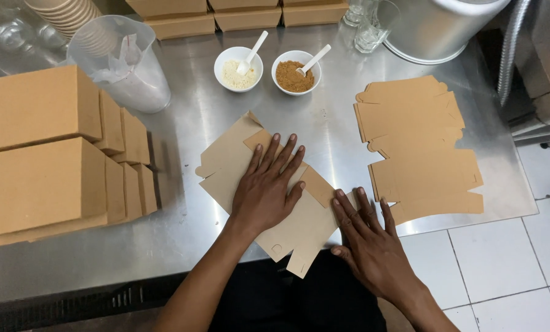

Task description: Assembling a cardboard food container from a flat template and preparing a small condiment bag.

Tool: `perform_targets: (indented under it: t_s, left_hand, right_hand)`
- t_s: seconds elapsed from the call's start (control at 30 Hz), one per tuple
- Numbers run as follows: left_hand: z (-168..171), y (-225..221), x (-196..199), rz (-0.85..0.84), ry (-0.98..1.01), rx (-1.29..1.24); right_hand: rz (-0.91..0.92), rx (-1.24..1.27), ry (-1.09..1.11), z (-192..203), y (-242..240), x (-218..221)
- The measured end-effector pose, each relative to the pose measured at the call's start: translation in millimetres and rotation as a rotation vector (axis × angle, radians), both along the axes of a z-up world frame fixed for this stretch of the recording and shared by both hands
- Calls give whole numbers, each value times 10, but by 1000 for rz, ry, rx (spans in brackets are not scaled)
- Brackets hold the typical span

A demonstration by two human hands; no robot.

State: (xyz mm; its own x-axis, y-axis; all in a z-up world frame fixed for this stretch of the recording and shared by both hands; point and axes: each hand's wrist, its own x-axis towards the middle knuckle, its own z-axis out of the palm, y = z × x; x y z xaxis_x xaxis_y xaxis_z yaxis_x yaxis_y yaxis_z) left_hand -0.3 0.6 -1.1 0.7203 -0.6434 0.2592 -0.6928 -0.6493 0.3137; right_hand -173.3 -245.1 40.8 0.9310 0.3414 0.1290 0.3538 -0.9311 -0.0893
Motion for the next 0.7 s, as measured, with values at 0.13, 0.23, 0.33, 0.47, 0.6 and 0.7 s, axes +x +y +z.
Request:
perform_targets:
  t_s: [0.13,0.23,0.33,0.47,0.6,0.7]
  left_hand:
    - [12,-2,-11,1,-7,-10]
    - [17,-9,-21,6,-7,0]
    - [10,-43,-62,30,-16,-4]
    - [-13,-87,-104,98,23,25]
    - [-25,-76,-122,163,22,24]
    - [-15,-64,-135,224,24,52]
  right_hand:
    - [-28,-26,24,-44,-29,-167]
    - [-56,44,65,-79,-26,-262]
    - [-96,69,81,-170,-46,-312]
    - [-173,249,66,-235,-79,-275]
    - [-297,287,48,-281,-80,-167]
    - [-372,375,73,-189,-49,0]
